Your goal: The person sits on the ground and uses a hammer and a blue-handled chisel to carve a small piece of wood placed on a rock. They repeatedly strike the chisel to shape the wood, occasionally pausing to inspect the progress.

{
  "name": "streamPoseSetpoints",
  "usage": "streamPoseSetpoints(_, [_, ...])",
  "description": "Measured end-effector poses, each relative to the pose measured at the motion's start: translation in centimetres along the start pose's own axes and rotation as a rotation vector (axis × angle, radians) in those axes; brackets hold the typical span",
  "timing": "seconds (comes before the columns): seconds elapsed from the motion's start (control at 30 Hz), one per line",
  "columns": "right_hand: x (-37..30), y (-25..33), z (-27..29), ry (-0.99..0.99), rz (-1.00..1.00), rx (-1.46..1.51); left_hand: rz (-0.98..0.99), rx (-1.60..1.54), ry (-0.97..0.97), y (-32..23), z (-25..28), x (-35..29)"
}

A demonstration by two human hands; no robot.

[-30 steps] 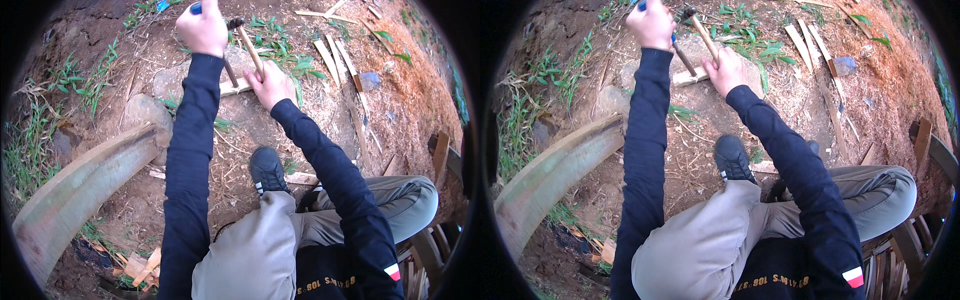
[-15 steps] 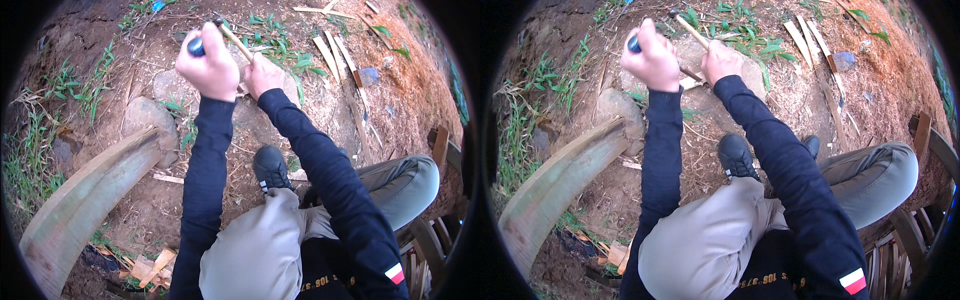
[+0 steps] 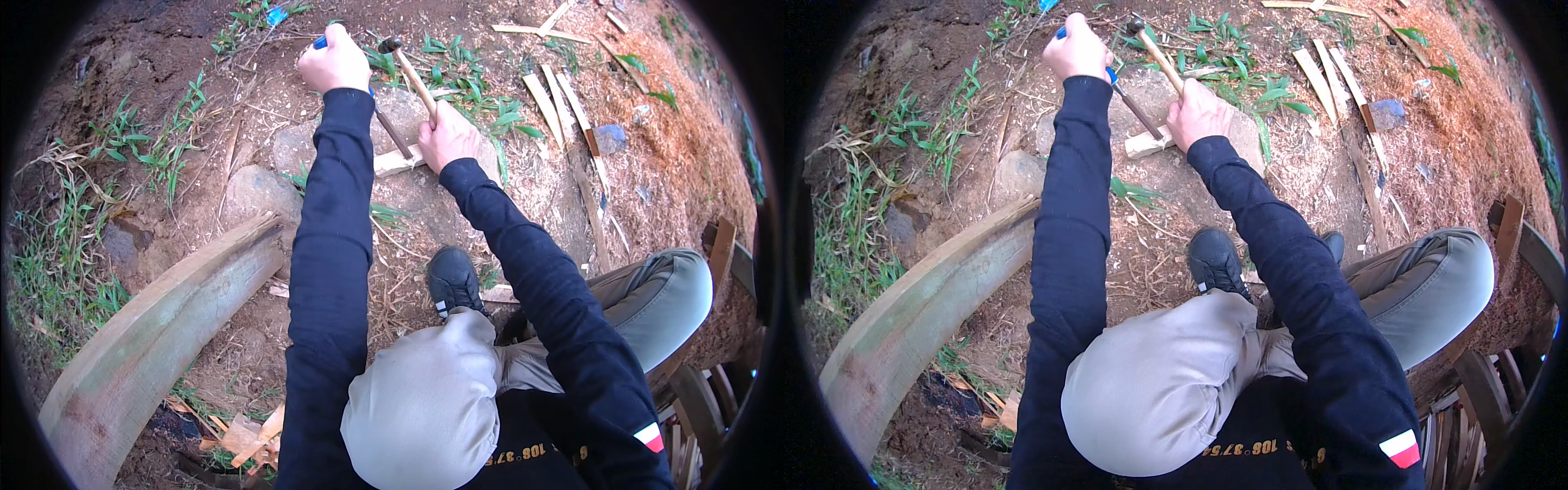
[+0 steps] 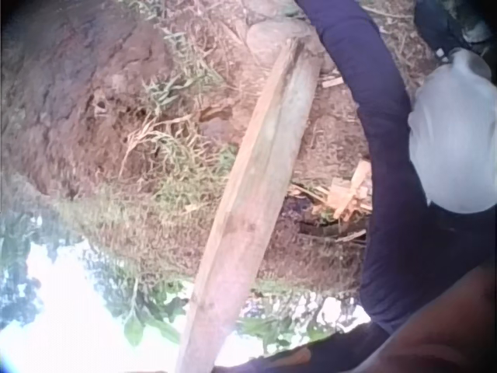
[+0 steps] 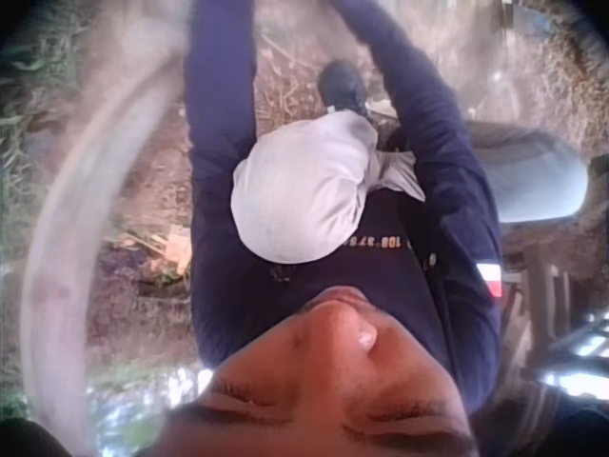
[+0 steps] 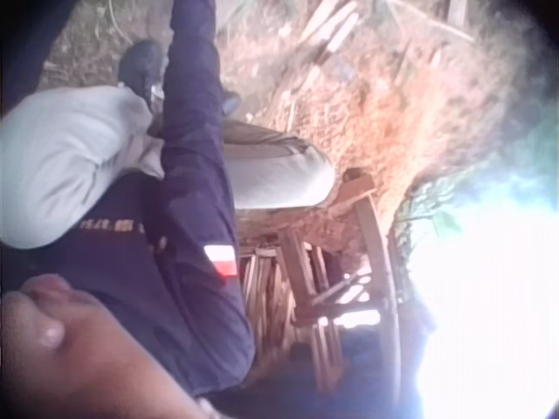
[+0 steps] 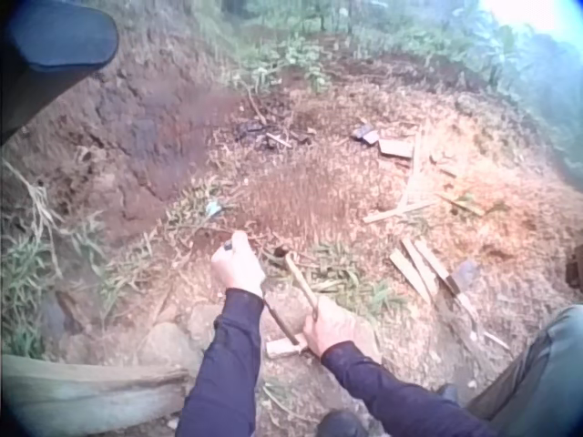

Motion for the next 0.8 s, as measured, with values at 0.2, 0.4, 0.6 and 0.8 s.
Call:
streamPoseSetpoints(0.2, [0.3, 2.1, -0.7, -0.004, 0.022, 0.079, 0.085, 0.156, -0.088, 0.9, 0.3, 3.4])
streamPoseSetpoints(0.4, [0.9, 0.0, 0.4, 0.232, -0.105, -0.077, -0.031, -0.525, 0.354, -1.6, 6.0, -10.4])
streamPoseSetpoints(0.6, [0.8, 1.9, -0.2, 0.11, -0.145, -0.052, -0.158, -0.572, 0.314, -2.4, 9.7, -15.0])
streamPoseSetpoints(0.8, [1.1, 1.8, -0.6, 0.153, -0.146, -0.089, -0.205, -0.436, 0.162, -2.7, 7.9, -14.0])
Point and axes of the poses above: each hand's wrist, its own x-axis towards the middle knuckle, its own z-axis out of the back of the hand, y = z × x, the point moved 1 cm from there along x, towards the middle knuckle, and after that the axes turned 10 degrees about z, right-handed, at the moved point
